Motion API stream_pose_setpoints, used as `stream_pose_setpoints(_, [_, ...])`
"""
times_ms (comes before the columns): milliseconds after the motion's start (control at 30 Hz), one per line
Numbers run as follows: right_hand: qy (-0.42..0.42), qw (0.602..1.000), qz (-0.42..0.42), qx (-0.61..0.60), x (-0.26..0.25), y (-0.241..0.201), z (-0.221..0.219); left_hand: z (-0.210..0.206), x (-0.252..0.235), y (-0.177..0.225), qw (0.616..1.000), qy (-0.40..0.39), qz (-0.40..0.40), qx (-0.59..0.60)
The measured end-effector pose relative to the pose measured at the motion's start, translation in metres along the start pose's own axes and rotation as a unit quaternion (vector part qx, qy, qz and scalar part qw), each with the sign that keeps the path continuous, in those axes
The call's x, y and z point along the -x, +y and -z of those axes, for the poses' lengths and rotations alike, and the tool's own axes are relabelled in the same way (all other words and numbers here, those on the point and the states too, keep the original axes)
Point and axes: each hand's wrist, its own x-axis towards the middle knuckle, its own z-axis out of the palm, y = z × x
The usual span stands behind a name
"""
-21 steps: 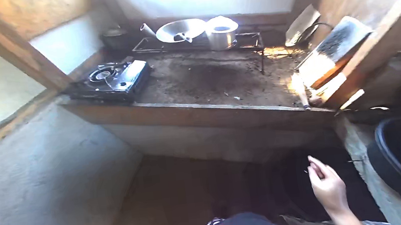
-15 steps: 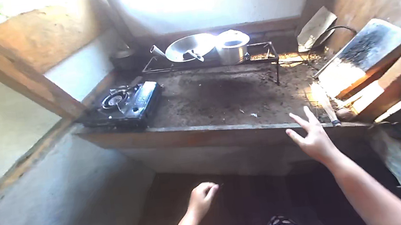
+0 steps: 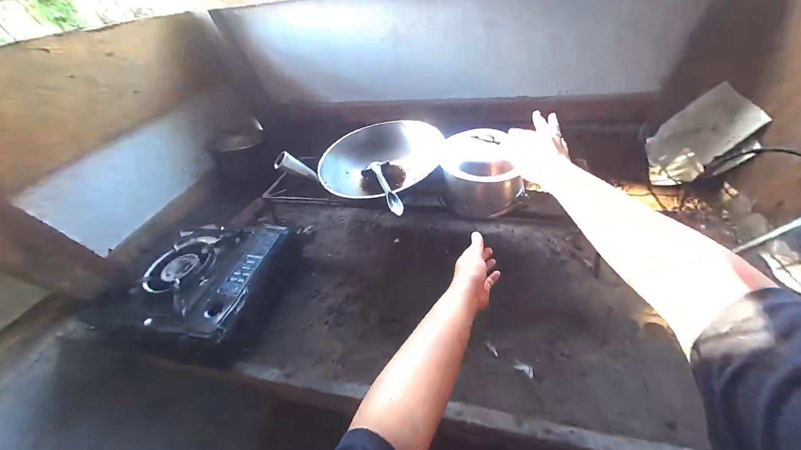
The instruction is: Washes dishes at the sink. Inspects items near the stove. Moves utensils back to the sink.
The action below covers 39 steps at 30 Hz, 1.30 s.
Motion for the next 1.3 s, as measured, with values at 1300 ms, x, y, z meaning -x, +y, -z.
stream_pose_setpoints(1300, [0.104, 0.980, -0.109, -0.126, -0.008, 0.110, -0.001, -0.014, 0.093, 0.094, 0.969, -0.002, -0.218, 0.117])
